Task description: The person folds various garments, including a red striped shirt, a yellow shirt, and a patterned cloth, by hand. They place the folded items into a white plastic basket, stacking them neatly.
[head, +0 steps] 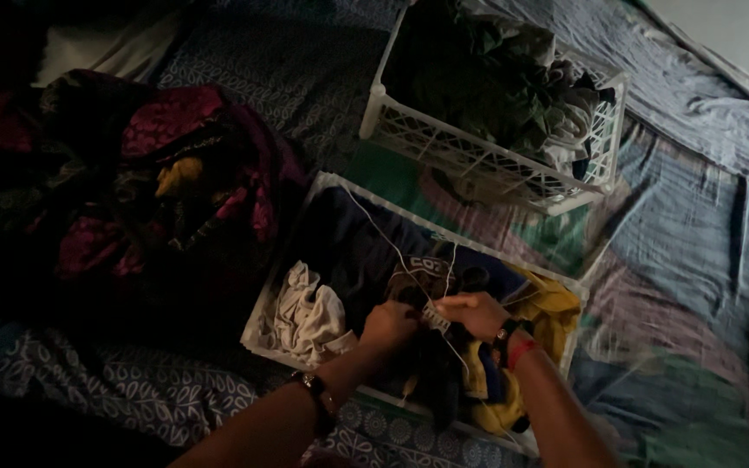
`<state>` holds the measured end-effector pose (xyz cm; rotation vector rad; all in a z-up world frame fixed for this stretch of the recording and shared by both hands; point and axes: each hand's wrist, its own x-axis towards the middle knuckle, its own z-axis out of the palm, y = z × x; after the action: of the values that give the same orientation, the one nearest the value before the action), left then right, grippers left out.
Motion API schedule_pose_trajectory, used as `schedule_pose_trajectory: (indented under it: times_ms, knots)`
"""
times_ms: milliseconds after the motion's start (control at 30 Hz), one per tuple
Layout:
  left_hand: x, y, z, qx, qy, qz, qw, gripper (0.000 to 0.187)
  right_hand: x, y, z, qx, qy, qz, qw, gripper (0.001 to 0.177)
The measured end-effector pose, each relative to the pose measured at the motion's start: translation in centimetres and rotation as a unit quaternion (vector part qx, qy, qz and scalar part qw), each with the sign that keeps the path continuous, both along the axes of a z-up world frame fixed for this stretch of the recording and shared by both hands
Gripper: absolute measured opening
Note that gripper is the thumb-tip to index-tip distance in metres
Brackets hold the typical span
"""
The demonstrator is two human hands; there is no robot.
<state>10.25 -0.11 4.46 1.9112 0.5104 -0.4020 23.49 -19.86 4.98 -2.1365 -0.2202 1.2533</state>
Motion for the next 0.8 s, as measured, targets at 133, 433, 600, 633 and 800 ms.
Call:
schedule_pose_trajectory:
  times_ms: [133, 433, 600, 633, 800]
  knots:
    - [2.3, -0.5, -2.4, 0.031, 0.124, 0.044, 0.991, 0.031, -0.3, -0.4, -1.5, 0.038, 0.003, -0.087, 0.996, 0.042]
    - [1.1, 0.5, -7.3, 0.037, -0.030, -0.120, 0.992, 0.028, -1.3, 0.7, 3.0, 0.005, -0.014, -0.142, 0.990, 0.054]
    - [0.5, 0.7, -4.3, 0.011, -0.038, -0.065, 0.997, 0.030, -0.7, 0.6, 3.6, 0.007, -0.027, -0.084, 0.996, 0.051]
    - [0.2, 0.9, -3.5, -0.010, -0.025, -0.060, 0.998, 0.031, -0.8, 0.5, 3.7, 0.027, -0.023, -0.077, 0.996, 0.049]
    - [-0.5, 1.3, -0.1, -0.087, 0.015, -0.023, 0.996, 0.035, -1.0, 1.2, 3.8, 0.016, -0.045, -0.055, 0.997, 0.040]
